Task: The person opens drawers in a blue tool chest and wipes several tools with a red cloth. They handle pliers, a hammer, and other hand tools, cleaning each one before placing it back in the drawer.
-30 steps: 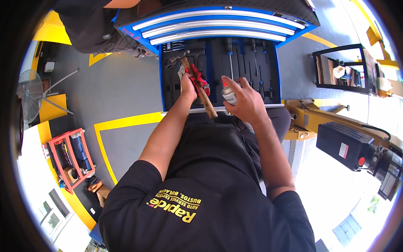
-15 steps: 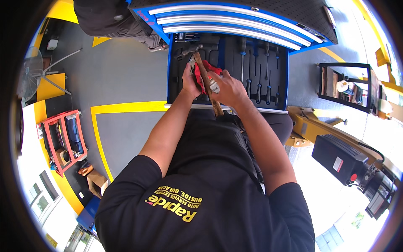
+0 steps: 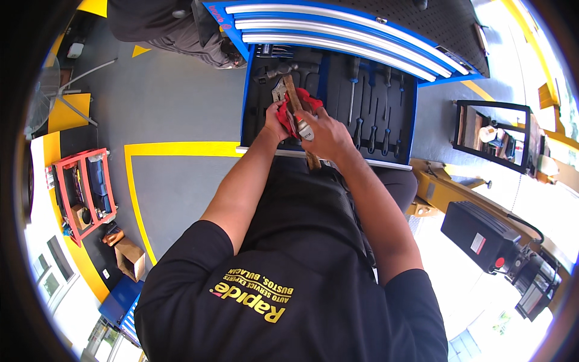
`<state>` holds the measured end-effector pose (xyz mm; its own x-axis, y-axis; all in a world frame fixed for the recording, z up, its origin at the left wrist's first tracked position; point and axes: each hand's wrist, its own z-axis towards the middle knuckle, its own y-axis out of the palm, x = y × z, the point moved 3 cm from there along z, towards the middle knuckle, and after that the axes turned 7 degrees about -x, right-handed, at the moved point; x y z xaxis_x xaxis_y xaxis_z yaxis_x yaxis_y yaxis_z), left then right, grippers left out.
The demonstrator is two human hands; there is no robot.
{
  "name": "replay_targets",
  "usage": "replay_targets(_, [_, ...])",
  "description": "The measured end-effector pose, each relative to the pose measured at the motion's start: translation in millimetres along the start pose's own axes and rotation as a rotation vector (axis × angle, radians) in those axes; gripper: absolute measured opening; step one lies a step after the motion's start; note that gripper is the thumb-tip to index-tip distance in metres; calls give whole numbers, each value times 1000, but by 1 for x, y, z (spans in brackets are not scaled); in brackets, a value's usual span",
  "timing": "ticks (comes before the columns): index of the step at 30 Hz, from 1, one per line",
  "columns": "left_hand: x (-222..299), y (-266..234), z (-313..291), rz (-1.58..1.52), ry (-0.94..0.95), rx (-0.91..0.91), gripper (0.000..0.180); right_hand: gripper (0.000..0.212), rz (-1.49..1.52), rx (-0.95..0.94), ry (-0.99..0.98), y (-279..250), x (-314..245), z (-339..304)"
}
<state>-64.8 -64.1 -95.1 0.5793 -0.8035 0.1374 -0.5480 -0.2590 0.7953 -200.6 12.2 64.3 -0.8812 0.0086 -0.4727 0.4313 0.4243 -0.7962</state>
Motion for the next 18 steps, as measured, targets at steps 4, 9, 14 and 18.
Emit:
replay_targets(4, [3,-4,0,8,14,-112,48,75,-52,-43,-49,4,-9,0])
replay_targets(9, [1,-4,1,16,40,-73,49,76,-36,52,-24,3,-11,10])
replay_targets(14, [3,-2,1,0,16,-134,51,75,-67,-45,-40,6,-12,6])
replay_targets(18, [3,7,-5,-6,-1,-172,52,74,-96,-56,-33,7,-9,2])
